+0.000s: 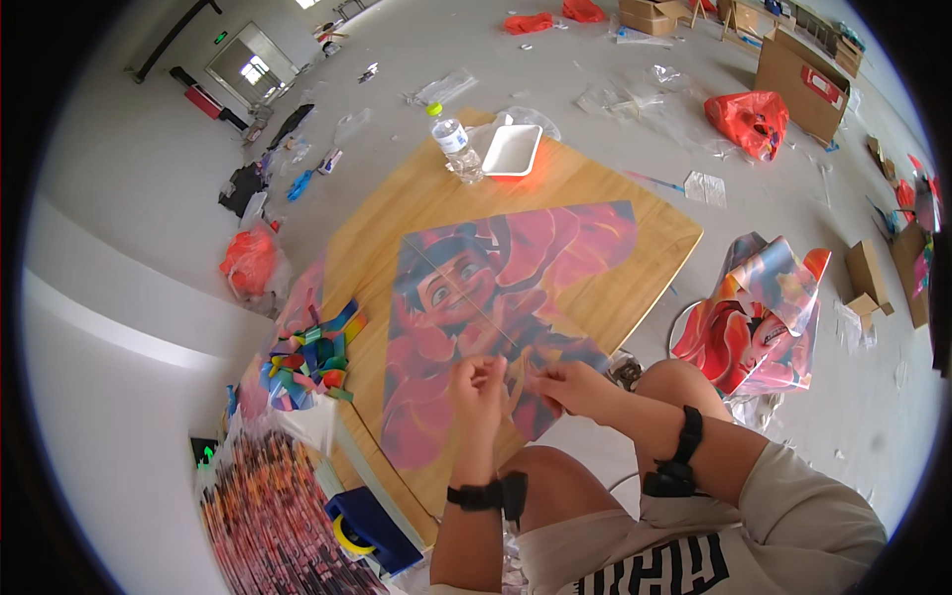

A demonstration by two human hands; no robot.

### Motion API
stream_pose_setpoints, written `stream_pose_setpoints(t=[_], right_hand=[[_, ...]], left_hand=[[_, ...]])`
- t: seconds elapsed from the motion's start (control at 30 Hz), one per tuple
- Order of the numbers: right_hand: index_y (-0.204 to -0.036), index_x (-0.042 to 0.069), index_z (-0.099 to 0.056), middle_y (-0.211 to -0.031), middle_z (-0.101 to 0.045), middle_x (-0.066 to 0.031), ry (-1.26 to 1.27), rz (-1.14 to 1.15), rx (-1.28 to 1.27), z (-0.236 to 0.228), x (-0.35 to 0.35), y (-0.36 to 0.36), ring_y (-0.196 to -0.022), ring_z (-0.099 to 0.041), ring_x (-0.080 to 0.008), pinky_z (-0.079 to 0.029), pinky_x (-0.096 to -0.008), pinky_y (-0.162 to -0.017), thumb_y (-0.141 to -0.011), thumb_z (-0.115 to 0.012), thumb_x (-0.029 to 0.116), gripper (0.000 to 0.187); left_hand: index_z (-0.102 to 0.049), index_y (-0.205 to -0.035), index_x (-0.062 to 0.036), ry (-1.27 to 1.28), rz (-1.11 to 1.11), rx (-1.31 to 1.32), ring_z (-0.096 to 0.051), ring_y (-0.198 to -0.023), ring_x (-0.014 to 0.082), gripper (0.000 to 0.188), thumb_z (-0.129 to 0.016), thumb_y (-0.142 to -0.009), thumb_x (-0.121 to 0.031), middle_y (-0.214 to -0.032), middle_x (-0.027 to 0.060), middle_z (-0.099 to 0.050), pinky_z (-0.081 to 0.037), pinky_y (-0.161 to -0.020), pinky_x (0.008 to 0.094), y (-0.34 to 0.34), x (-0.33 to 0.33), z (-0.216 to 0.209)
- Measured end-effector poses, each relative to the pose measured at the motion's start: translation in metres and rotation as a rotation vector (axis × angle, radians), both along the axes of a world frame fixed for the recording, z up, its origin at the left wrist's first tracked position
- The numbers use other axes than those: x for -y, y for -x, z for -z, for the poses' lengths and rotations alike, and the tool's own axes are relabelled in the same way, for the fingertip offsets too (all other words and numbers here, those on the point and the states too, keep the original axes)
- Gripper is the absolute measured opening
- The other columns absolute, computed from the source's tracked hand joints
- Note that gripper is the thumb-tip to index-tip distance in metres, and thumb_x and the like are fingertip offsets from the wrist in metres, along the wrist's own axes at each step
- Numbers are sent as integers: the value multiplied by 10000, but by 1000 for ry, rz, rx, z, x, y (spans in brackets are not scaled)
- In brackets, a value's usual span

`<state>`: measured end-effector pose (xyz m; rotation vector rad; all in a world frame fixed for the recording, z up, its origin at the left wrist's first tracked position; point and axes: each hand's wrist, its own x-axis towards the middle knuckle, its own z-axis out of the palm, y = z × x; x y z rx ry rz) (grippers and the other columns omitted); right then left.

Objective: Assembling a kite by attaching support sticks and string.

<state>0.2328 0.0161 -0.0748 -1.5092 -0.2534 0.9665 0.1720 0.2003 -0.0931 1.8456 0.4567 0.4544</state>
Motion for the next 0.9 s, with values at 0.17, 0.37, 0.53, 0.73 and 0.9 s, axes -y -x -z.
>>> stream_pose_setpoints(t=[0.17, 0.37, 0.53, 0.73, 0.9], right_hand=[[-1121, 30, -630, -764, -621, -40, -125, 10, -402, 27, -31, -46, -565, -579, -98, -348, -238, -410, -976, -550, 331, 344], [-1438, 14, -401, -781, -593, -53, -244, -111, -723, 40, -37, -77, -541, -546, -116, -269, -200, -368, -1010, -485, 317, 531], [-1344, 18, -465, -829, -593, -84, -242, -126, -779, 42, -32, -89, -553, -571, -110, -269, -176, -342, -986, -542, 311, 469], [-1339, 20, -456, -844, -592, -86, -279, -151, -802, 47, -31, -89, -583, -588, -114, -266, -170, -338, -986, -544, 328, 476], [-1407, 13, -383, -835, -588, -81, -273, -178, -781, 42, -31, -88, -585, -580, -116, -262, -174, -348, -1006, -495, 331, 524]], left_hand=[[-658, -891, -37, -268, 34, 12, -593, -844, 152, 176, -773, -828, -155, -961, 59, -582, -476, -728, 287, -57, -41, 34], [-698, -885, -40, -237, 17, 8, -592, -907, 192, 155, -775, -812, -153, -1022, 93, -591, -470, -786, 315, -83, -53, 49], [-710, -885, -66, -380, -11, -35, -586, -889, 175, 147, -794, -802, -153, -1106, 77, -561, -482, -779, 298, -84, -52, 55], [-721, -865, -71, -431, -34, -18, -592, -843, 181, 170, -813, -776, -183, -1083, 82, -575, -494, -732, 306, -85, -44, 48], [-727, -866, -64, -442, -47, -30, -601, -852, 194, 182, -816, -770, -191, -1062, 80, -592, -495, -739, 306, -83, -44, 45]])
